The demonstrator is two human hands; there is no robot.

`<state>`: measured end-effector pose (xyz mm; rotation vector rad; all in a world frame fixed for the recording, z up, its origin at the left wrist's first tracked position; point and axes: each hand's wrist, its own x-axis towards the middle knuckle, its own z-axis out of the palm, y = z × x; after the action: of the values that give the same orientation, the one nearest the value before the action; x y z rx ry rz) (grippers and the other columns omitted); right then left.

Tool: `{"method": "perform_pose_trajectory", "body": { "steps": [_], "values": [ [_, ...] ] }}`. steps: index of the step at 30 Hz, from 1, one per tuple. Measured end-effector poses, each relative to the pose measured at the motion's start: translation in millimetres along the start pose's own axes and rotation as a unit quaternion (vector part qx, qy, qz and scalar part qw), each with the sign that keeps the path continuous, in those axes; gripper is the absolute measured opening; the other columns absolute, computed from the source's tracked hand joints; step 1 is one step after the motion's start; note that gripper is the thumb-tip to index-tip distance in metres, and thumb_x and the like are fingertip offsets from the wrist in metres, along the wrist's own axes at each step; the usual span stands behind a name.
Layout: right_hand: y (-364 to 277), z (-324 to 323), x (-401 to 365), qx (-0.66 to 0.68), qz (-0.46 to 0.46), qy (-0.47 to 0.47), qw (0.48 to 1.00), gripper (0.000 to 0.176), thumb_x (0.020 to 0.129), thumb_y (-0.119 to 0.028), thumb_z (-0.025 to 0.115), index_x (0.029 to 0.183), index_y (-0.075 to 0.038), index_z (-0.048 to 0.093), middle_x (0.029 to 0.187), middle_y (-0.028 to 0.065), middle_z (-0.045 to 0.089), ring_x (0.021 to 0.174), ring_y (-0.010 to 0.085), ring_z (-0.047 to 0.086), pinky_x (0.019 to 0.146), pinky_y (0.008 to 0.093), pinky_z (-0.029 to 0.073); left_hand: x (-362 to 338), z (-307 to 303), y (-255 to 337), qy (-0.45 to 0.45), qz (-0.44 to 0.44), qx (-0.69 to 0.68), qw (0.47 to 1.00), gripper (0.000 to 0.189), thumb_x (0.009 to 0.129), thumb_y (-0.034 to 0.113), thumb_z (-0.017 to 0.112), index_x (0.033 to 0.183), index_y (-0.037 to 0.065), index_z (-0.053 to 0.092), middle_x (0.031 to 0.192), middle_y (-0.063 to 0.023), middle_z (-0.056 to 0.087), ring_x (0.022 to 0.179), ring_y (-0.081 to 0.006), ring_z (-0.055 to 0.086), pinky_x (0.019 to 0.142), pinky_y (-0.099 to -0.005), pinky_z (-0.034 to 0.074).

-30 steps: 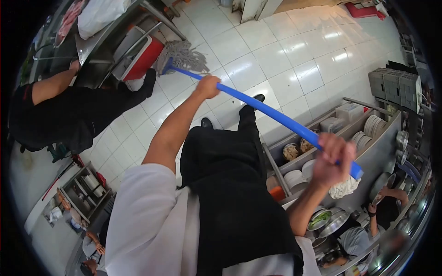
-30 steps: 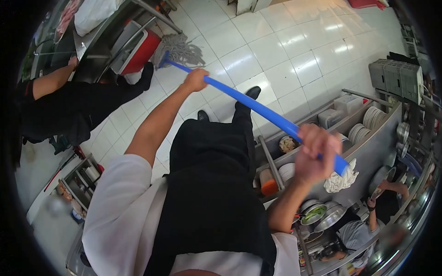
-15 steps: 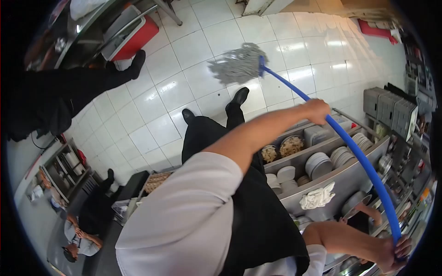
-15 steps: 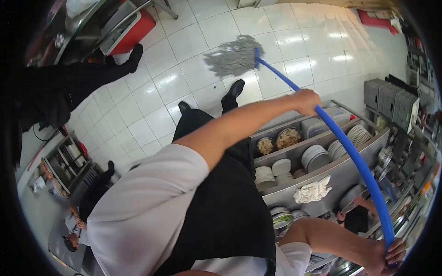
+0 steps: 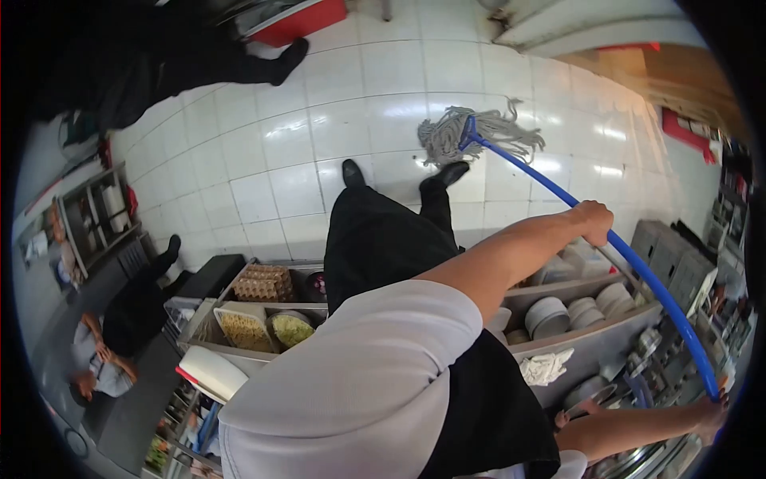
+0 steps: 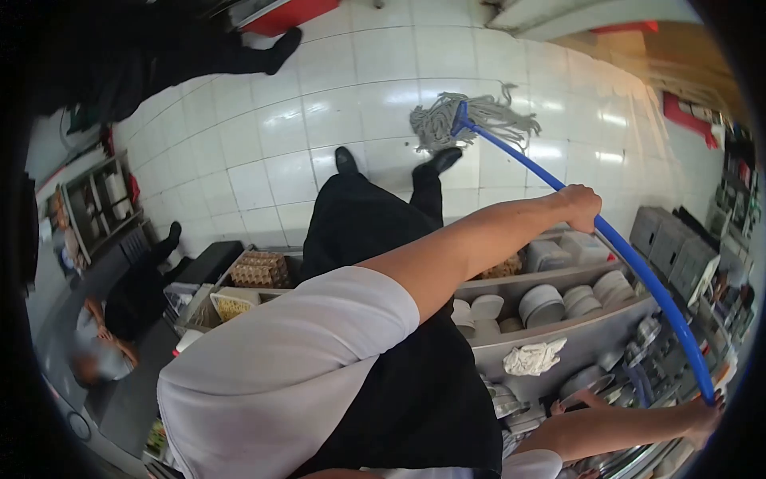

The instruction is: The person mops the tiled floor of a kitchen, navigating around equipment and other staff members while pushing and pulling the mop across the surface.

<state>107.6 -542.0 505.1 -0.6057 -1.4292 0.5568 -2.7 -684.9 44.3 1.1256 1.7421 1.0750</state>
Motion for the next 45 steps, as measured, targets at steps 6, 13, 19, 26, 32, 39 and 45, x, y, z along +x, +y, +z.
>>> {"method": "perform_pose_trajectory", "body": {
  "steps": [6, 13, 19, 26, 32, 39, 45],
  "values": [
    [2.5, 117.0, -121.9, 0.073, 0.070, -0.074, 0.992, 0.026, 0.094, -0.014, 0.057, 0.072, -0.001, 0.048, 0.057, 0.0076, 0.037, 0.050, 0.0208, 0.036, 0.051, 0.0358, 0.035, -134.7, -90.8, -116.0, 0.151, -0.084, 0.025, 0.985, 0.029, 0.071, 0.030, 0.071, 0.084, 0.005, 0.077, 0.091, -0.0202, 0.074, 0.090, -0.0388, 0.071, 0.083, -0.0472, 0.057],
    [-103.4, 167.5, -398.6, 0.340, 0.168, -0.340, 0.861, 0.030, 0.097, -0.011, 0.059, 0.070, -0.004, 0.049, 0.056, 0.0040, 0.039, 0.052, 0.0171, 0.041, 0.050, 0.0329, 0.035, -452.5, -179.5, -289.7, 0.419, -0.211, 0.117, 0.875, 0.029, 0.063, 0.014, 0.066, 0.091, 0.010, 0.075, 0.090, -0.0185, 0.073, 0.091, -0.0401, 0.069, 0.082, -0.0512, 0.055],
    [-263.4, 108.6, -689.4, 0.540, 0.348, -0.527, 0.556, 0.017, 0.099, -0.014, 0.061, 0.086, -0.006, 0.053, 0.076, 0.0084, 0.058, 0.065, 0.0195, 0.054, 0.065, 0.0327, 0.046, -717.5, -219.0, -346.1, 0.631, -0.440, 0.207, 0.605, 0.037, 0.078, 0.033, 0.086, 0.098, 0.005, 0.070, 0.107, -0.0177, 0.069, 0.102, -0.0370, 0.067, 0.090, -0.0456, 0.054],
    [-260.6, 164.1, -817.4, 0.430, 0.335, -0.700, 0.462, 0.022, 0.095, -0.012, 0.069, 0.078, -0.002, 0.061, 0.073, 0.0015, 0.060, 0.068, 0.0077, 0.048, 0.063, 0.0275, 0.041, -708.6, -250.5, -286.5, 0.708, -0.305, 0.196, 0.606, 0.040, 0.077, 0.033, 0.086, 0.097, 0.005, 0.065, 0.110, -0.0240, 0.067, 0.123, -0.0466, 0.056, 0.103, -0.0525, 0.046],
    [-142.8, 143.3, -665.4, 0.417, 0.381, -0.684, 0.462, 0.017, 0.095, -0.008, 0.068, 0.079, -0.001, 0.063, 0.078, 0.0056, 0.064, 0.075, 0.0117, 0.057, 0.069, 0.0271, 0.046, -631.6, -216.1, -309.8, 0.476, -0.417, 0.257, 0.730, 0.020, 0.077, 0.022, 0.079, 0.093, 0.014, 0.069, 0.111, -0.0178, 0.070, 0.131, -0.0423, 0.053, 0.118, -0.0564, 0.031],
    [62.8, 73.5, -361.8, 0.348, 0.456, -0.552, 0.605, 0.020, 0.093, -0.017, 0.060, 0.079, -0.008, 0.048, 0.067, 0.0039, 0.047, 0.069, 0.0215, 0.051, 0.096, 0.0522, 0.047, -324.9, -125.6, -204.5, 0.304, -0.107, 0.155, 0.934, 0.011, 0.066, 0.010, 0.067, 0.076, 0.010, 0.065, 0.079, -0.0133, 0.066, 0.077, -0.0381, 0.066, 0.069, -0.0482, 0.053],
    [76.2, -87.9, -86.2, 0.257, 0.211, -0.416, 0.846, 0.032, 0.094, -0.029, 0.048, 0.072, -0.008, 0.042, 0.062, 0.0077, 0.043, 0.063, 0.0204, 0.046, 0.090, 0.0501, 0.044, -100.2, -28.6, -12.5, 0.169, 0.158, 0.018, 0.973, 0.017, 0.065, 0.019, 0.070, 0.068, 0.010, 0.056, 0.066, -0.0095, 0.059, 0.065, -0.0363, 0.062, 0.058, -0.0492, 0.049]
  ]
}}
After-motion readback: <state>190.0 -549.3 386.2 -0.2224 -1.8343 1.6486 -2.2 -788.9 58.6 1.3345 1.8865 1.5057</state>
